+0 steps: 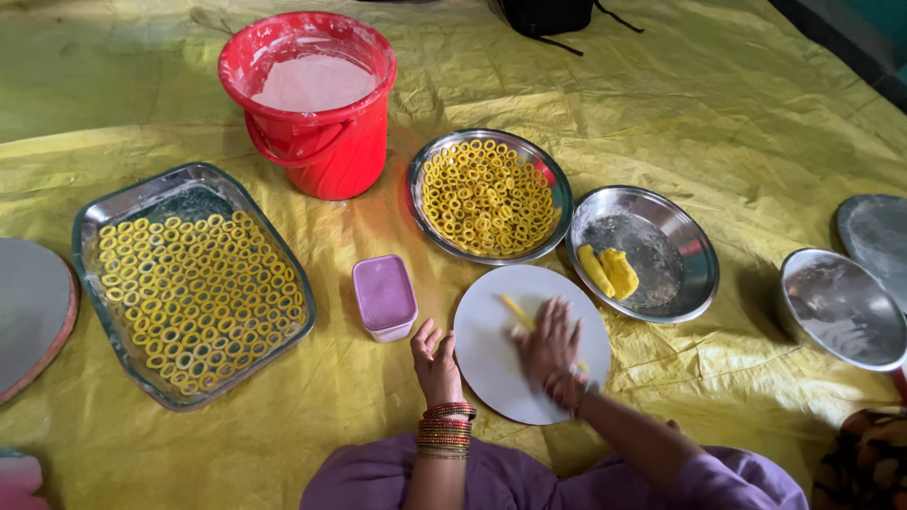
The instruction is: The person rolls small pieces of yellow dough into thin ropes on a white plate, then joins the ends to form rings. The finished rings are placed into a metal bowl. The person repeats this process continuously.
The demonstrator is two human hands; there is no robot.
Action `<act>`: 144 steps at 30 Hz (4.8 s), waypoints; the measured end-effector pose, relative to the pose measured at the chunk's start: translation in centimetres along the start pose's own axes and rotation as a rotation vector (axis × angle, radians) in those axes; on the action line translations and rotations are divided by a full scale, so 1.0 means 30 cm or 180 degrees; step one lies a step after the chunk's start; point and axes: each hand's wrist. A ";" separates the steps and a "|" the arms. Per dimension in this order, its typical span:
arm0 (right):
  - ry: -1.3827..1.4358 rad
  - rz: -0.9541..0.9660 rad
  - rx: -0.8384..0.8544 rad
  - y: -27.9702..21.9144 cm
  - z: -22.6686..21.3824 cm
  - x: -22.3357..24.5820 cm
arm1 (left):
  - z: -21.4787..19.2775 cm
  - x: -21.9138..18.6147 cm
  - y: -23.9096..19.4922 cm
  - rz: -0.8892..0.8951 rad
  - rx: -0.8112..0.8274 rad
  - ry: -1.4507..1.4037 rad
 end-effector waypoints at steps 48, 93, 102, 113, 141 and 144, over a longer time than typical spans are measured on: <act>-0.0794 -0.1906 0.0004 -0.120 0.219 0.161 | 0.044 -0.109 -0.041 -0.0213 -0.0098 -0.0511; -0.0988 -0.1223 0.0483 -0.057 0.070 0.161 | 0.041 -0.069 -0.038 0.0066 -0.0048 -0.0088; -0.0457 -0.0271 -0.0050 0.291 0.061 0.017 | 0.034 -0.068 -0.022 -0.0107 -0.0059 -0.0164; -0.0683 -0.0565 0.1150 -0.102 0.104 -0.016 | 0.047 -0.032 -0.011 -0.0043 -0.0014 -0.0327; 0.2304 -0.1065 0.0222 -0.107 0.123 -0.259 | 0.120 0.042 -0.153 0.2640 0.1865 0.4310; 0.3722 -0.1248 0.0705 -0.095 0.119 -0.287 | 0.129 0.023 -0.161 0.2332 0.1979 0.4039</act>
Point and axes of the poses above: each hand's wrist, its own y-axis towards the middle knuckle, its own z-axis out of the palm, x = y × z, and after that the axes turned 5 degrees about x, right-handed
